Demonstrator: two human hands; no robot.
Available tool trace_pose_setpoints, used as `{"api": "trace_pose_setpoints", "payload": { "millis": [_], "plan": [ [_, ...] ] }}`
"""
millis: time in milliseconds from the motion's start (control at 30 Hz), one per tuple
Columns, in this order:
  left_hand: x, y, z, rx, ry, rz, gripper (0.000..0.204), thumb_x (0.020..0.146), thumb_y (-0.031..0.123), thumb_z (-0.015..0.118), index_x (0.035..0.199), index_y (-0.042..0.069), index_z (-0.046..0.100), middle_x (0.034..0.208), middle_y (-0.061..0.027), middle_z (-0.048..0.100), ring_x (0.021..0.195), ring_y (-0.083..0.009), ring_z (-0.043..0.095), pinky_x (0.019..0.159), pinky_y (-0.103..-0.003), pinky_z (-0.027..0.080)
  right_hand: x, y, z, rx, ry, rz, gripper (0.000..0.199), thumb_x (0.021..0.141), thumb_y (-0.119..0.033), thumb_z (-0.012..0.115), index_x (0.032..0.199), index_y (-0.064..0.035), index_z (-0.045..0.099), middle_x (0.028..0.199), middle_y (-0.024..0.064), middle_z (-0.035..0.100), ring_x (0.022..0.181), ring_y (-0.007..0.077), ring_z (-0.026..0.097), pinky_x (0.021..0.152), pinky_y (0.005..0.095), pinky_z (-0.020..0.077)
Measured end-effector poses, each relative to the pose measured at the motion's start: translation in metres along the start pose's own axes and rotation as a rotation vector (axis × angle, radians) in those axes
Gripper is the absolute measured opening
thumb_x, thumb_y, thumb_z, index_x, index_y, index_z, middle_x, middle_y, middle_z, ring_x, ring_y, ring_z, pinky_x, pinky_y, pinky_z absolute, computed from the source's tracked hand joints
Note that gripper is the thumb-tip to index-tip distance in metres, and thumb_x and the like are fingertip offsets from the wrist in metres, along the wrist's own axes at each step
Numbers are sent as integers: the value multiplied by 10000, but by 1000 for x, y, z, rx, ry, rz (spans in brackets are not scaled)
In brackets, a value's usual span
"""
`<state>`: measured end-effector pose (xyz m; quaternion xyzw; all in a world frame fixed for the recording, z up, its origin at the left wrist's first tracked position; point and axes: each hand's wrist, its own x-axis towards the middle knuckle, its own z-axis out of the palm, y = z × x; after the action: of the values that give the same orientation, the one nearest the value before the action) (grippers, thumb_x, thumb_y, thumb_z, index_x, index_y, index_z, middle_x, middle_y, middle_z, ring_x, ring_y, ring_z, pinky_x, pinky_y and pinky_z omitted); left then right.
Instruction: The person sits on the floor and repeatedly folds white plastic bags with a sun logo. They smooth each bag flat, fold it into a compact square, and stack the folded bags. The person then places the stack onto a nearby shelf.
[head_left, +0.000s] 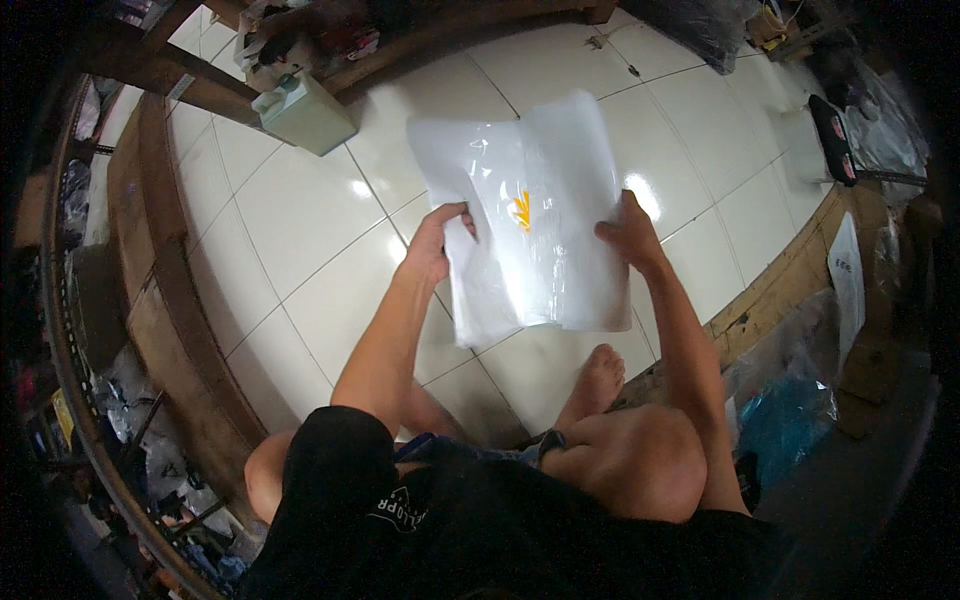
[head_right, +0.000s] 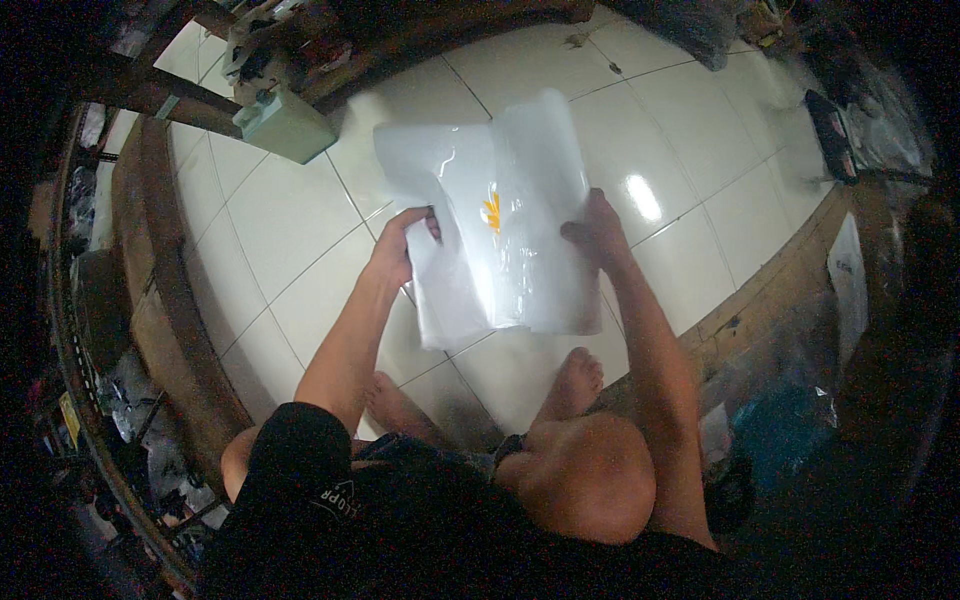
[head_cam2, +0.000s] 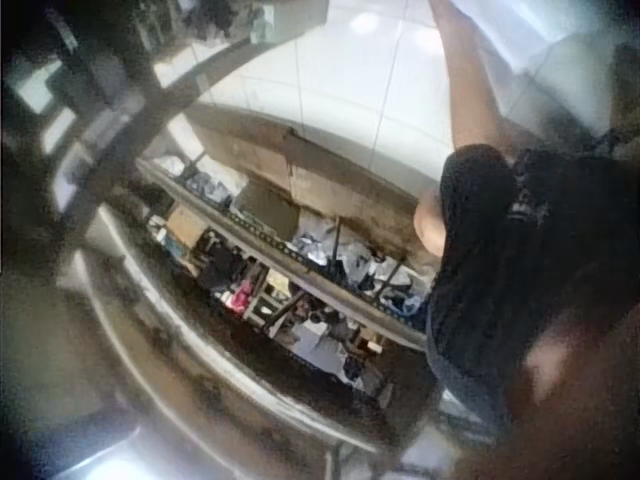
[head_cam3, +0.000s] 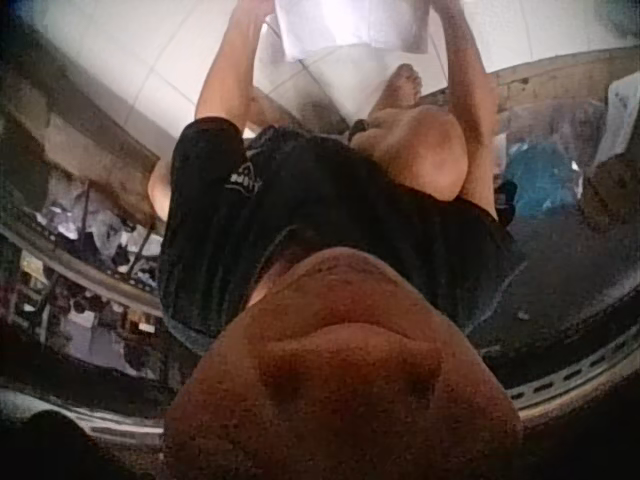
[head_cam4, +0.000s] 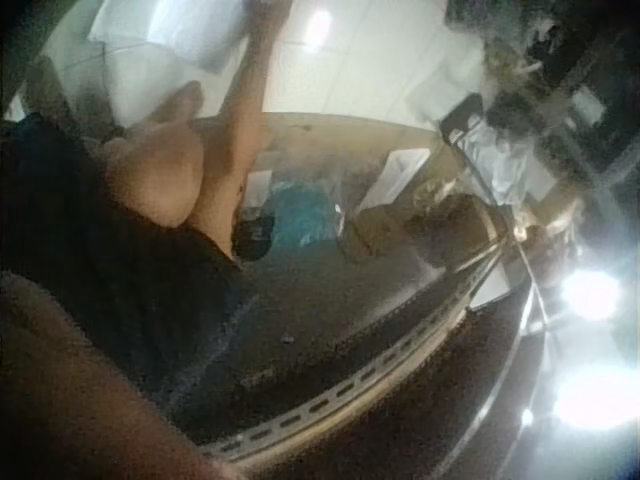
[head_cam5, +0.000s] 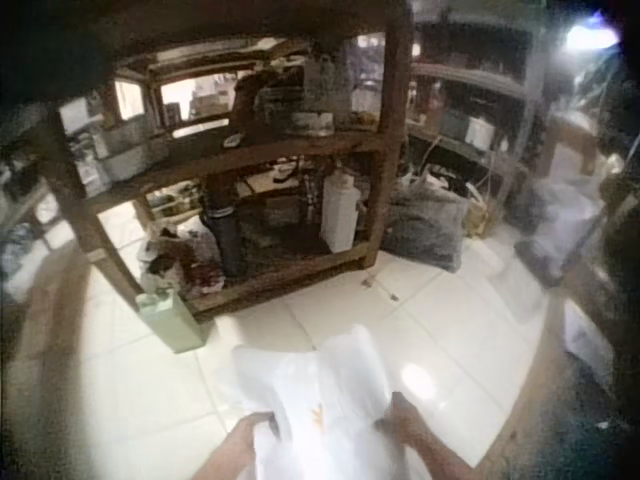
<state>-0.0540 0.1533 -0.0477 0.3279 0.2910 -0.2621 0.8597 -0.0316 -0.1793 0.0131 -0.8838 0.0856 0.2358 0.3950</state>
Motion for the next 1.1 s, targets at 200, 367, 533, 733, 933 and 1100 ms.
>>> {"api": "trace_pose_setpoints", "payload": {
  "millis": [200, 367, 533, 733, 933, 1100],
  "plan": [
    [-45, -21, 75, 175, 111, 155, 439, 885, 326, 723, 1173, 11, 621, 1046, -122, 673, 935, -238, 650, 889, -359, 527, -63, -97, 97, -475, 11, -489, 843, 826, -363, 763, 1458, 33, 370, 1361, 262, 491, 1265, 402, 497, 1064, 473, 417],
    [-33, -21, -9, 257, 210, 52, 503, 877, 265, 727, 1259, -18, 561, 1146, -164, 634, 982, -276, 659, 871, -399, 564, 3, -59, 103, -189, 182, -407, 898, 841, -476, 736, 1448, 65, 356, 1374, 280, 473, 1215, 397, 541, 1055, 443, 441],
    [-30, -37, 19, 466, 348, 241, 727, 794, 288, 797, 1303, -94, 446, 1198, -251, 600, 1024, -332, 656, 875, -416, 562, 38, -20, 102, 289, -196, 19, 819, 820, -478, 756, 1340, 82, 461, 1205, 248, 613, 1119, 347, 618, 975, 442, 494],
    [-33, -49, 58, 890, 642, 273, 762, 788, 378, 791, 1290, -83, 449, 1160, -257, 635, 1034, -339, 661, 900, -402, 527, 19, -42, 82, 597, -286, 31, 808, 791, -405, 808, 1337, 73, 452, 1178, 228, 618, 1087, 281, 630, 935, 387, 516],
    [-50, -41, 104, 759, 456, 718, 589, 845, 337, 739, 1203, -64, 497, 1041, -237, 676, 937, -345, 674, 872, -412, 509, -15, -65, 54, 608, -11, -294, 763, 803, -307, 804, 1368, 20, 408, 1233, 200, 584, 1107, 272, 616, 946, 394, 511],
    [-96, -15, 151, 683, 230, 1030, 526, 838, 179, 763, 1230, -49, 495, 1077, -192, 656, 1001, -290, 638, 904, -384, 486, -50, -71, 21, 612, 209, -534, 691, 768, -105, 729, 1357, -17, 378, 1204, 174, 579, 1091, 264, 604, 941, 397, 509]
  ]
}}
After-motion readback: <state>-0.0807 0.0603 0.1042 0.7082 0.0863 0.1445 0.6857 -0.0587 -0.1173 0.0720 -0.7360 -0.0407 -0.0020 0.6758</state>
